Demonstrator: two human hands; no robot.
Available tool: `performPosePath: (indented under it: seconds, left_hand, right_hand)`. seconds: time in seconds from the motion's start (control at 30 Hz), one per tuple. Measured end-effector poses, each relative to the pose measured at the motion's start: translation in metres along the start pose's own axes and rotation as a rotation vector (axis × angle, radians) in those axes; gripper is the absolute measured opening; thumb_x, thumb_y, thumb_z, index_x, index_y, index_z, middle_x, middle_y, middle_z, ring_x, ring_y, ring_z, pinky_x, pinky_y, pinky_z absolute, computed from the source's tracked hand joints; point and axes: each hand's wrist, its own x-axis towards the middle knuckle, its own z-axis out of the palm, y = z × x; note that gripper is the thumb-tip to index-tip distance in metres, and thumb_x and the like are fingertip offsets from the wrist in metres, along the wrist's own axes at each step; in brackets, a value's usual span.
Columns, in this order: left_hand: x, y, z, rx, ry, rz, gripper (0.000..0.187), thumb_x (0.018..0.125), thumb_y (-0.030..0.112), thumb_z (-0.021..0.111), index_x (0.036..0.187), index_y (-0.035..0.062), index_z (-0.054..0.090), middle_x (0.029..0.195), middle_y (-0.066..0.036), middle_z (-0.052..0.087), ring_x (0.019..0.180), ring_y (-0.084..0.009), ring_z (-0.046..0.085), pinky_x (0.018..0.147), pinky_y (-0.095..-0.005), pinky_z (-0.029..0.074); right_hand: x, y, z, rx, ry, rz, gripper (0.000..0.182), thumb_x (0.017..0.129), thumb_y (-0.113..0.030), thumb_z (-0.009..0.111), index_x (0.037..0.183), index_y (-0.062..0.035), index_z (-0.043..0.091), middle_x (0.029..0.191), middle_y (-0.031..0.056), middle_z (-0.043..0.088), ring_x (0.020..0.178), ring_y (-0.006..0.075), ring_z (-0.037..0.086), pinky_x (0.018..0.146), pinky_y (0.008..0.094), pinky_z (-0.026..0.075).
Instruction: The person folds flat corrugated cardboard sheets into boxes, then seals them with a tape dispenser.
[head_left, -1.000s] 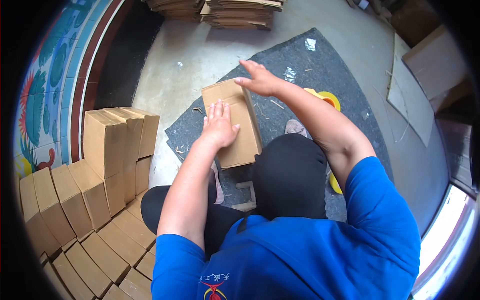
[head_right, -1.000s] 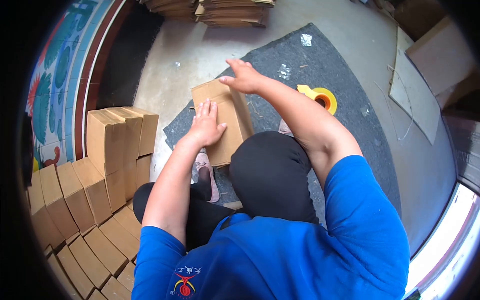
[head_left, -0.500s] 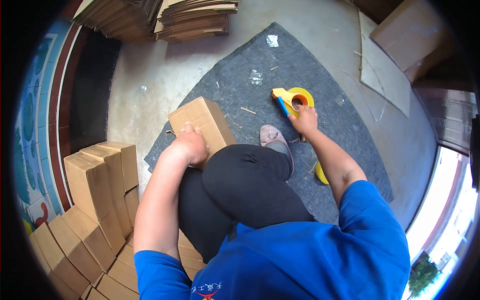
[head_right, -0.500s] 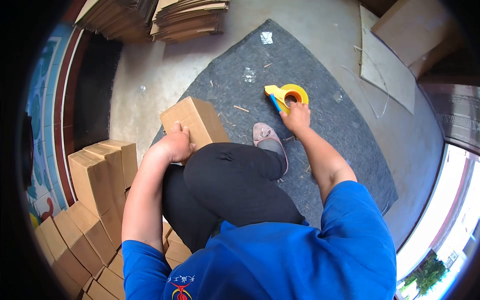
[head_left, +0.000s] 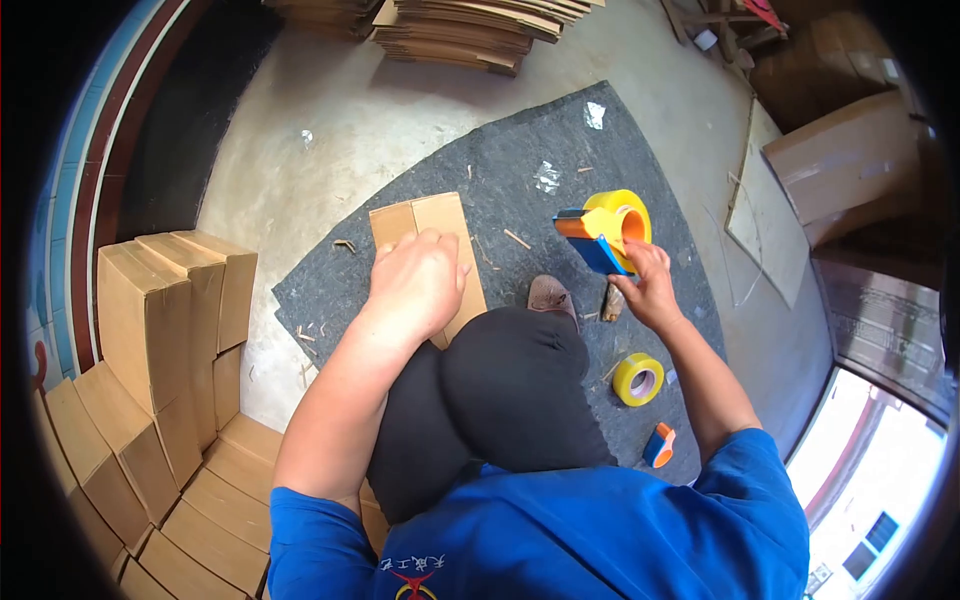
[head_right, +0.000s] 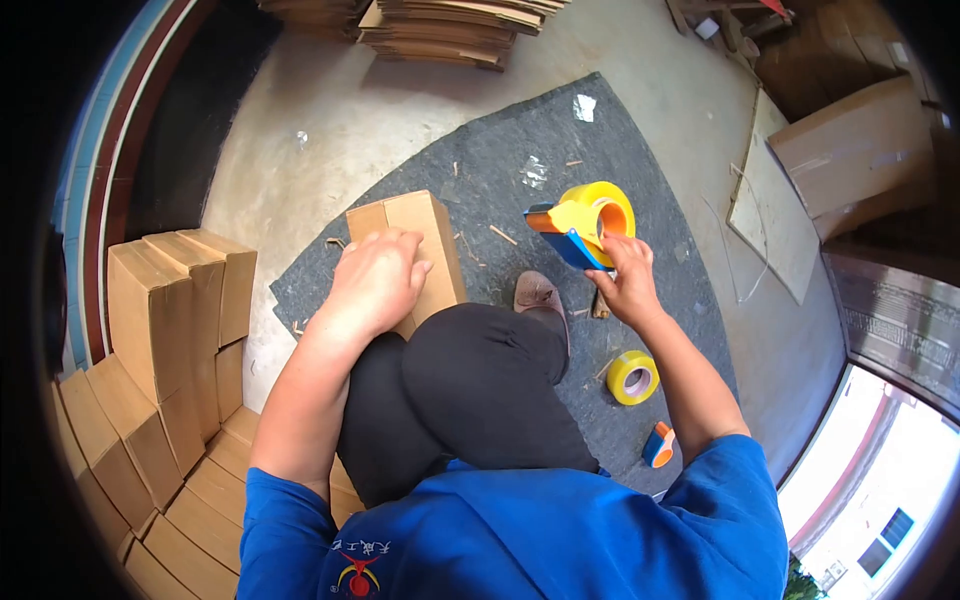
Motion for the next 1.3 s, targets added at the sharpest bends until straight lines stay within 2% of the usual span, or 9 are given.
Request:
performPosePath:
  seconds: [0.1,0.23,0.47,0.63,0.7,0.77,0.83,1.07,1.3]
  left_hand:
    - [-0.004,0.008,-0.001,-0.412,0.456,0.364,0.053,0.089,0.016,0.066,0.137,0.0007,0.05,0.137,-0.02,0.053,0.129,-0.0372,0.05,0.109,-0.0439,0.039]
    - [-0.015,0.011,-0.009,-0.521,0.498,0.707,0.059,0.084,0.005,0.063,0.14,-0.0023,0.046,0.139,-0.02,0.05,0.132,-0.0349,0.047,0.113,-0.0406,0.036]
    - [-0.038,-0.024,-0.02,-0.803,0.218,0.622,0.044,0.085,0.005,0.061,0.128,-0.0023,0.058,0.127,-0.016,0.06,0.118,-0.0267,0.058,0.107,-0.0365,0.042]
    - [-0.032,-0.052,-0.014,-1.36,-0.048,0.467,0.028,0.098,0.018,0.051,0.111,-0.0002,0.067,0.107,-0.007,0.067,0.102,-0.016,0.059,0.096,-0.0304,0.045]
    - [-0.026,-0.06,-0.003,-1.714,-0.168,0.411,0.025,0.098,0.018,0.052,0.105,-0.0002,0.068,0.098,-0.005,0.066,0.092,-0.0143,0.059,0.089,-0.0301,0.046]
    - [-0.022,-0.063,0.004,-1.853,-0.123,0.355,0.021,0.098,0.017,0.053,0.1,0.0026,0.068,0.093,-0.002,0.065,0.086,-0.0129,0.058,0.083,-0.0291,0.046]
    - [-0.017,-0.071,0.01,-1.918,-0.134,0.329,0.015,0.096,0.014,0.056,0.098,0.0051,0.068,0.093,0.0,0.065,0.086,-0.0117,0.058,0.082,-0.028,0.046]
    - [-0.014,-0.084,0.028,-1.837,0.01,0.222,0.014,0.098,0.018,0.063,0.102,0.0054,0.066,0.091,-0.003,0.066,0.082,-0.0115,0.06,0.081,-0.0279,0.048]
    - [-0.013,-0.163,0.064,-1.983,0.222,-0.014,0.012,0.095,0.014,0.066,0.101,0.0042,0.065,0.088,-0.004,0.066,0.081,-0.0136,0.061,0.078,-0.0329,0.051]
  right_hand:
    - [0.015,-0.051,-0.044,0.017,-0.026,-0.145,0.053,0.075,-0.016,0.081,0.123,-0.0064,0.059,0.125,0.0132,0.063,0.127,0.0324,0.053,0.111,0.0506,0.031]
    - [0.033,-0.095,-0.073,0.024,-0.062,-0.309,0.056,0.072,-0.014,0.083,0.122,-0.0061,0.058,0.126,0.0135,0.062,0.128,0.0327,0.053,0.111,0.0513,0.033]
    - [0.053,-0.142,-0.096,0.048,-0.185,-0.44,0.053,0.075,-0.019,0.083,0.119,-0.0033,0.059,0.125,0.0149,0.062,0.126,0.0342,0.054,0.11,0.0512,0.034]
    - [0.069,-0.162,-0.104,0.448,-0.387,-0.318,0.052,0.077,-0.045,0.071,0.101,0.0005,0.063,0.104,0.0138,0.064,0.107,0.0291,0.06,0.109,0.0489,0.036]
    - [0.071,-0.175,-0.096,0.521,-0.355,-0.235,0.056,0.075,-0.05,0.069,0.095,0.0013,0.062,0.099,0.013,0.062,0.1,0.0247,0.059,0.099,0.0414,0.042]
    - [0.075,-0.18,-0.089,0.594,-0.359,-0.141,0.05,0.074,-0.044,0.07,0.094,0.0011,0.061,0.087,0.0093,0.059,0.081,0.0199,0.058,0.074,0.0313,0.045]
    - [0.081,-0.183,-0.079,0.617,-0.334,-0.083,0.049,0.076,-0.045,0.068,0.091,0.001,0.061,0.081,0.0065,0.057,0.074,0.0146,0.055,0.065,0.0279,0.043]
    - [0.103,-0.209,-0.07,0.508,-0.382,-0.047,0.048,0.082,-0.048,0.071,0.083,-0.0007,0.062,0.072,0.0032,0.055,0.071,0.0107,0.053,0.062,0.0281,0.042]
    - [0.128,-0.182,-0.08,0.352,-0.516,0.095,0.053,0.081,-0.053,0.073,0.081,-0.0002,0.065,0.07,0.0017,0.057,0.068,0.0092,0.053,0.06,0.0275,0.044]
